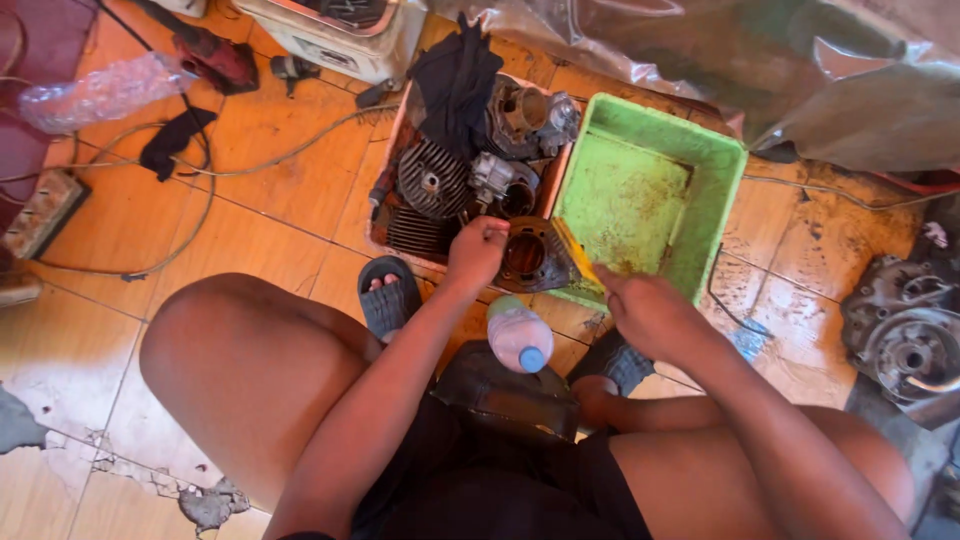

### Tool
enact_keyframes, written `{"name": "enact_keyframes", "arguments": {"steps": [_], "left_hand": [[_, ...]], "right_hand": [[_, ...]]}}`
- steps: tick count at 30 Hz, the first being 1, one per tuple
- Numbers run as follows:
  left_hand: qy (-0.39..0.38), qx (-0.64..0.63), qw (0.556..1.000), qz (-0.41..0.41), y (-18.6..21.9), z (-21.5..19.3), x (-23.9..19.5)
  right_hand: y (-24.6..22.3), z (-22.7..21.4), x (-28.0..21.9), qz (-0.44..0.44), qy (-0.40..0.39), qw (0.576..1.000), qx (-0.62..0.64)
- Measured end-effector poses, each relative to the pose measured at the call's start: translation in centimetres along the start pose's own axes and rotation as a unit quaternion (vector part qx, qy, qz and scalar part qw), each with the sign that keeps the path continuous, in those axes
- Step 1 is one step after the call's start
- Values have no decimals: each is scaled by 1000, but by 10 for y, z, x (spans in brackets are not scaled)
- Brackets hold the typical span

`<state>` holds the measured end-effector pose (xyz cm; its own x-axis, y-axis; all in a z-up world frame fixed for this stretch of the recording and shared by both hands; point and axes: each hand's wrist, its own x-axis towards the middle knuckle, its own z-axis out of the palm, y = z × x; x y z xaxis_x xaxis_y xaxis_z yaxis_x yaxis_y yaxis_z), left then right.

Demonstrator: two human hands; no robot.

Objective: Cleaning motorcycle engine components using a brush and solvent

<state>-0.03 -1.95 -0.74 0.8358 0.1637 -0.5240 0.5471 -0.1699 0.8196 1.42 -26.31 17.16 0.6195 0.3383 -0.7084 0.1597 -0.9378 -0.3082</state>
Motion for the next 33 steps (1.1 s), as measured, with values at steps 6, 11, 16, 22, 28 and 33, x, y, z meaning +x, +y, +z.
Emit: {"name": "enact_keyframes", "arguments": {"steps": [6,11,16,22,28,33], "left_hand": [[-52,16,998,31,-20,9,14],[-44,-41,998,21,-15,4,7],[-71,-65,995,37,-29,-4,8],[-111,-115,972,174,-66,-5,13],[-141,-133,963,188,-62,-5,16],[-146,-159,960,176,-75,4,11]], "right_hand": [[-38,-29,-22,18,-76,996,54],[-44,-42,2,-10,-69,998,10],[-58,-23,51,15,-102,991,-83],[-62,23,137,-16,-119,993,2],[-59,13,146,24,-104,986,127],[-43,29,154,-1,-114,991,73]]}}
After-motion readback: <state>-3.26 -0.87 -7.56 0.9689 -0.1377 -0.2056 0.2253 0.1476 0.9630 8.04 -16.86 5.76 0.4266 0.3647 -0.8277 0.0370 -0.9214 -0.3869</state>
